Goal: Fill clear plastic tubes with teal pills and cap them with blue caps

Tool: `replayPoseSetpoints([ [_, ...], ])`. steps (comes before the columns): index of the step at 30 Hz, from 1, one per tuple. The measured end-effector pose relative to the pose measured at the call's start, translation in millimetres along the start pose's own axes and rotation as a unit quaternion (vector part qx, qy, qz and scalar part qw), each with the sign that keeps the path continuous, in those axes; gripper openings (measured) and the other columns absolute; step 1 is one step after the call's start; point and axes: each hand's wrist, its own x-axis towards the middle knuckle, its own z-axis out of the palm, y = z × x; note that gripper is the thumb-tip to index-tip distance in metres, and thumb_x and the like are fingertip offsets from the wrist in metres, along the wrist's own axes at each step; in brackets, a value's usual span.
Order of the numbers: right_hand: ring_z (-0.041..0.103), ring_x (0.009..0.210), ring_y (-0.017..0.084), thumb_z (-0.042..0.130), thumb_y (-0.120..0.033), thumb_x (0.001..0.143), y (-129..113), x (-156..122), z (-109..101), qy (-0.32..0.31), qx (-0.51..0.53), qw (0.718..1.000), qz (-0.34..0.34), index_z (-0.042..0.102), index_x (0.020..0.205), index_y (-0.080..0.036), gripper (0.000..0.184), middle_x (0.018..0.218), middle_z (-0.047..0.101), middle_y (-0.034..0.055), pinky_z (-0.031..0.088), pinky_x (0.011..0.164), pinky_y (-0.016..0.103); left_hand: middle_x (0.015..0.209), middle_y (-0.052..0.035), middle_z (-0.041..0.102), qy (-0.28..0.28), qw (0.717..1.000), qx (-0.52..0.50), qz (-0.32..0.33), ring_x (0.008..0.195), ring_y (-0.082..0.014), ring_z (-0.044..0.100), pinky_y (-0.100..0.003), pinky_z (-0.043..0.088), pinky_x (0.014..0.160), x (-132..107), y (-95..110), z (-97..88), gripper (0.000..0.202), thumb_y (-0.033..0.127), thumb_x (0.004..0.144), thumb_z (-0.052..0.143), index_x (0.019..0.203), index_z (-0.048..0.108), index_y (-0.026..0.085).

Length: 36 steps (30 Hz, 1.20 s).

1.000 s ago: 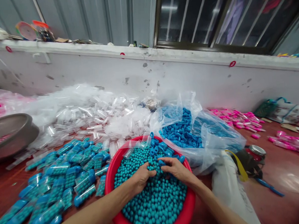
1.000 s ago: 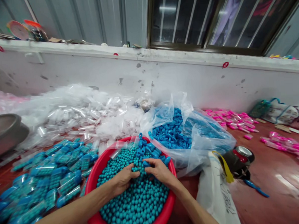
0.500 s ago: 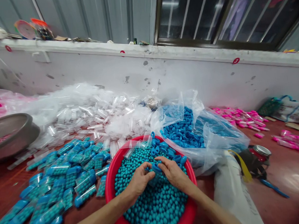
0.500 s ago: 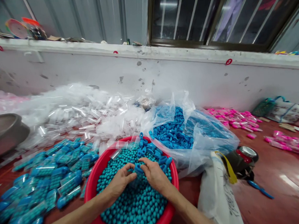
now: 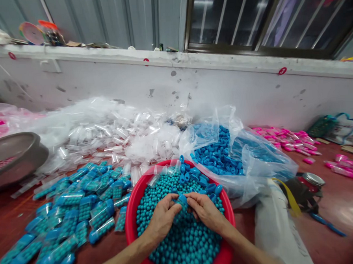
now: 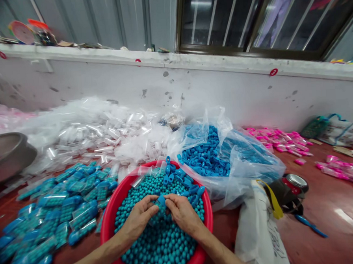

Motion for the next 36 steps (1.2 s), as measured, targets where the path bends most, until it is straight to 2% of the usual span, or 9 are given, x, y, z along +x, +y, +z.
replayPoseSetpoints([
  [4, 0.048, 0.056, 0.011, 0.036, -0.032, 0.089, -12, -2, 2, 0.037, -0.055, 0.997, -0.046, 0.064, 0.085, -0.019, 0.03, 0.062, 0.054, -0.0019, 0.038, 0.057, 0.022, 0.073, -0.0004, 0.057, -0.007, 0.997, -0.061, -0.053, 0.047, -0.0102, 0.051, -0.019, 0.036, 0.037, -2, 1, 2.1, 0.044, 0.042, 0.072, 0.05, 0.106, 0.046, 0.015],
  [9, 0.048, 0.058, 0.012, 0.038, -0.032, 0.088, -16, 1, 1, 0.026, -0.059, 0.996, -0.066, 0.063, 0.079, -0.018, 0.031, 0.061, 0.053, -0.0017, 0.037, 0.058, 0.023, 0.073, -0.0002, 0.056, 0.014, 0.995, -0.084, -0.04, 0.053, -0.0101, 0.049, -0.017, 0.038, 0.035, -6, 3, 5.8, 0.046, 0.04, 0.069, 0.056, 0.107, 0.05, 0.015],
  [15, 0.038, 0.039, 0.008, 0.033, -0.044, 0.087, -9, 0, 3, -0.013, 0.047, 0.998, 0.034, 0.059, 0.071, -0.016, 0.041, 0.054, 0.048, -0.0034, 0.031, 0.039, 0.019, 0.083, -0.0015, 0.054, 0.0, 0.998, -0.056, -0.023, 0.061, -0.012, 0.051, -0.017, 0.04, 0.036, -11, 5, 8.9, 0.054, 0.032, 0.069, 0.057, 0.117, 0.04, 0.016],
  [20, 0.047, 0.06, 0.012, 0.034, -0.035, 0.089, -22, -8, 0, 0.004, -0.078, 0.993, -0.088, 0.058, 0.075, -0.019, 0.033, 0.065, 0.053, -0.0012, 0.036, 0.059, 0.022, 0.072, 0.0025, 0.048, 0.0, 1.0, -0.023, 0.002, 0.043, -0.006, 0.039, -0.016, 0.034, 0.03, -13, 10, 7.9, 0.034, 0.029, 0.073, 0.048, 0.105, 0.042, 0.017],
  [25, 0.044, 0.055, 0.011, 0.032, -0.034, 0.09, -22, -6, 4, 0.028, -0.061, 0.996, -0.058, 0.055, 0.067, -0.018, 0.036, 0.059, 0.049, -0.0027, 0.034, 0.054, 0.021, 0.078, 0.001, 0.05, -0.016, 0.999, -0.024, -0.014, 0.043, -0.0067, 0.042, -0.018, 0.035, 0.033, -15, 15, 6.2, 0.046, 0.027, 0.071, 0.051, 0.113, 0.037, 0.019],
  [28, 0.044, 0.057, 0.012, 0.032, -0.032, 0.09, -21, -6, 7, 0.031, -0.078, 0.994, -0.07, 0.057, 0.071, -0.019, 0.034, 0.062, 0.051, -0.0022, 0.034, 0.055, 0.022, 0.075, 0.0016, 0.051, -0.014, 1.0, 0.003, -0.019, 0.042, -0.0067, 0.041, -0.018, 0.034, 0.034, -16, 15, 5.6, 0.046, 0.021, 0.069, 0.05, 0.113, 0.038, 0.018],
  [31, 0.049, 0.063, 0.013, 0.031, -0.03, 0.091, -23, -8, 6, -0.008, -0.08, 0.992, -0.101, 0.058, 0.079, -0.02, 0.032, 0.068, 0.055, -0.0004, 0.037, 0.061, 0.023, 0.078, 0.0013, 0.053, 0.019, 0.999, 0.038, 0.0, 0.048, -0.0082, 0.044, -0.02, 0.038, 0.042, -16, 15, 5.8, 0.036, 0.019, 0.069, 0.05, 0.104, 0.045, 0.019],
  [34, 0.052, 0.07, 0.015, 0.032, -0.028, 0.09, -25, -11, 1, -0.038, -0.089, 0.989, -0.115, 0.059, 0.089, -0.021, 0.028, 0.074, 0.058, 0.0016, 0.039, 0.066, 0.025, 0.077, 0.0002, 0.055, 0.064, 0.991, 0.078, 0.086, 0.071, -0.0144, 0.052, -0.023, 0.042, 0.065, -16, 14, 6.5, 0.02, 0.017, 0.068, 0.052, 0.087, 0.052, 0.018],
  [36, 0.052, 0.071, 0.015, 0.034, -0.026, 0.089, -23, -11, -3, -0.051, -0.097, 0.987, -0.118, 0.06, 0.092, -0.021, 0.026, 0.076, 0.058, 0.0021, 0.039, 0.068, 0.026, 0.075, 0.0004, 0.055, 0.07, 0.989, 0.078, 0.103, 0.073, -0.0152, 0.052, -0.024, 0.042, 0.067, -15, 12, 6.5, 0.015, 0.017, 0.068, 0.053, 0.083, 0.051, 0.019],
])
